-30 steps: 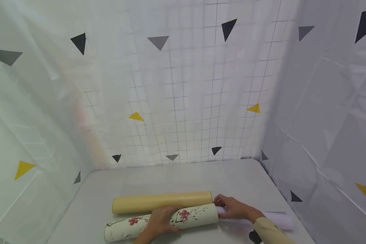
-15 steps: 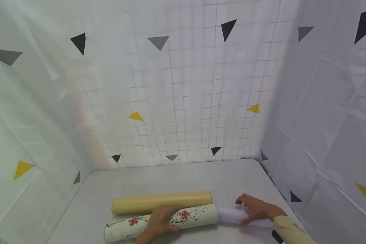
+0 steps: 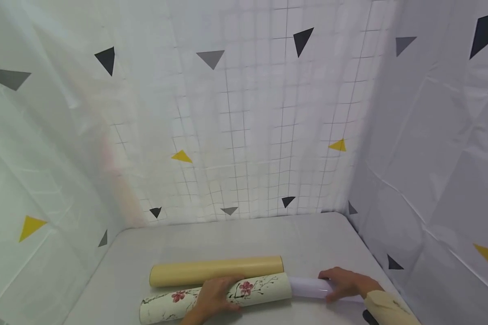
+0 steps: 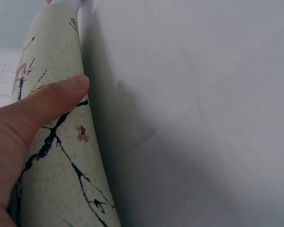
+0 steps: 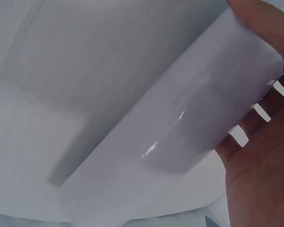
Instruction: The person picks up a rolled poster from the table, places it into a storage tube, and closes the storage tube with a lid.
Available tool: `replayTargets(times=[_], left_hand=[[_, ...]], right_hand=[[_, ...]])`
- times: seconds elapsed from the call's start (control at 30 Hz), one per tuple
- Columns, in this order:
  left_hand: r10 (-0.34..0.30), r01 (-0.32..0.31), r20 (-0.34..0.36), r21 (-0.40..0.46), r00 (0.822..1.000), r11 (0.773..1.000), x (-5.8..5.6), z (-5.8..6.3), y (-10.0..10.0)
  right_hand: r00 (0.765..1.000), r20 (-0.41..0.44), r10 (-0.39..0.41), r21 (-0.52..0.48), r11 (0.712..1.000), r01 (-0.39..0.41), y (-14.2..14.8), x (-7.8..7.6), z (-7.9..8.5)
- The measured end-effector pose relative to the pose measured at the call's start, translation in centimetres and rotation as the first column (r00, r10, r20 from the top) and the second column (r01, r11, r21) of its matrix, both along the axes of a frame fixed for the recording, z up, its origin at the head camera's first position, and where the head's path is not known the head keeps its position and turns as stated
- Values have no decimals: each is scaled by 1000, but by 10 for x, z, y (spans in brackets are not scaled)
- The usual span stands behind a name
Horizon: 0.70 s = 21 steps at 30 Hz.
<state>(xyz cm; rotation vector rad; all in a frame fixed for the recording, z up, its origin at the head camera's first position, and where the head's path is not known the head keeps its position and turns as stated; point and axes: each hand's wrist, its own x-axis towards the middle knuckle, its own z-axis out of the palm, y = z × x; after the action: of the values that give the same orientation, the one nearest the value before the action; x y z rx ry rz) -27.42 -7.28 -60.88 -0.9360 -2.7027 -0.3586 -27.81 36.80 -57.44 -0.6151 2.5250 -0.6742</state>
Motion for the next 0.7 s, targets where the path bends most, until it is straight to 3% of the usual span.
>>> replayTargets(times=[0.23,0.7], left_hand=[[3,-3,-2,1,1000,1000,0,-3,0],[-25,25,5,15,1000,1000,3,1,-1]], right_hand=[[997,-45,66,-81,994,-69,-11,1,-3],[991,-84,100,-125,986,-110,-41,-3,-6]])
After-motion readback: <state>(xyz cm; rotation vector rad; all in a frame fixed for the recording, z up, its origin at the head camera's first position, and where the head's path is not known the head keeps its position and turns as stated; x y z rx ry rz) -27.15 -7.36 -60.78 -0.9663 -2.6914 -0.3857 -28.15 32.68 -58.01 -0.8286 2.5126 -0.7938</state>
